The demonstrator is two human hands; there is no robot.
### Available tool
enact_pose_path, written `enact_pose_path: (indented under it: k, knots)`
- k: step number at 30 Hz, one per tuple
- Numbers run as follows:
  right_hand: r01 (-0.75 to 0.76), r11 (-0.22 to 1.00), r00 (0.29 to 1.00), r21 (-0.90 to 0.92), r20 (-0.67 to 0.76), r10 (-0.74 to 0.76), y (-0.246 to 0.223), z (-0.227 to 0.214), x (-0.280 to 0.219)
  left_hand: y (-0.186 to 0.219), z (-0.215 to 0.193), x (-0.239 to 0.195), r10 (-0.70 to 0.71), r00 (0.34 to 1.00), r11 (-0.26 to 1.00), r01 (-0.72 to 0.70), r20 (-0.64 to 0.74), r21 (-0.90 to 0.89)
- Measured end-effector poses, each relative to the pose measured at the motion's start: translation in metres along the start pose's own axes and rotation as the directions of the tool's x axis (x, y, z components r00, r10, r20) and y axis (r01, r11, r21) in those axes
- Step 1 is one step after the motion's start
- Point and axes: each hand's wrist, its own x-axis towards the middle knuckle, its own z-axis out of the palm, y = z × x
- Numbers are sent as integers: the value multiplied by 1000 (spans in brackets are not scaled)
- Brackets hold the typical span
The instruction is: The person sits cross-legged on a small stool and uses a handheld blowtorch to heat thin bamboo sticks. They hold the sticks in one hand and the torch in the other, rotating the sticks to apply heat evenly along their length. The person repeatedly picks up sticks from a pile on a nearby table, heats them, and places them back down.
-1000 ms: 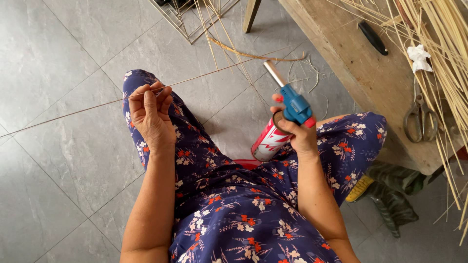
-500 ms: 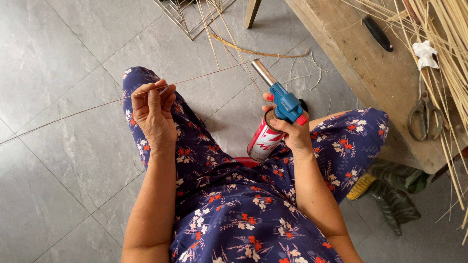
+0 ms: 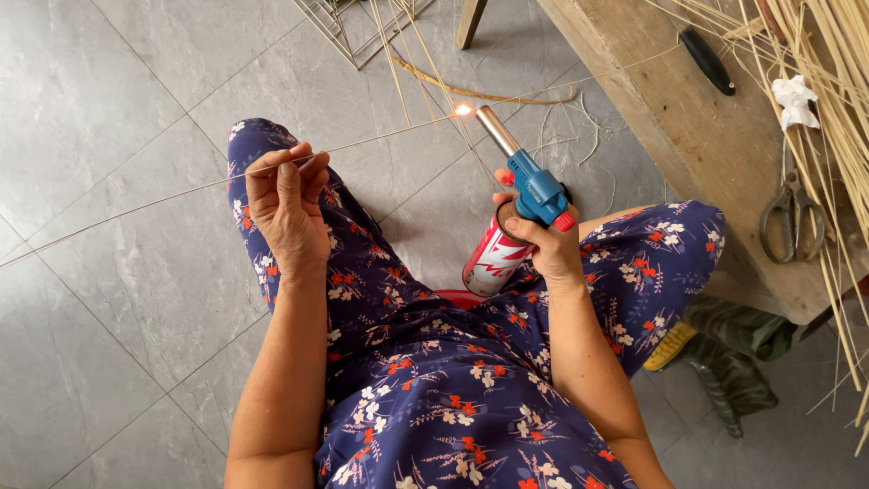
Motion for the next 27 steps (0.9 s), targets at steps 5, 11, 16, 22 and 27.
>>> enact_pose_path:
  k: [5, 11, 16, 22, 27]
  knots:
    - [-36, 999, 997, -2, 69, 36, 0, 6, -5, -1, 1, 0, 2, 1000, 1000, -2, 8, 10]
    - [-20, 1000, 1000, 1, 2, 20, 4, 5, -3, 0, 0, -1, 1, 1000, 1000, -1, 8, 1]
    - [35, 996, 991, 85, -129, -24, -4, -11, 3, 0, 0, 0, 7, 1000, 1000, -7, -1, -9]
    - [7, 999, 999, 50, -45, -5, 0, -4, -3, -2, 2, 1, 0, 1000, 1000, 0, 0, -9]
    - [-22, 1000, 995, 18, 94, 20, 4, 4, -7, 0, 5, 0, 3, 1000, 1000, -3, 12, 13]
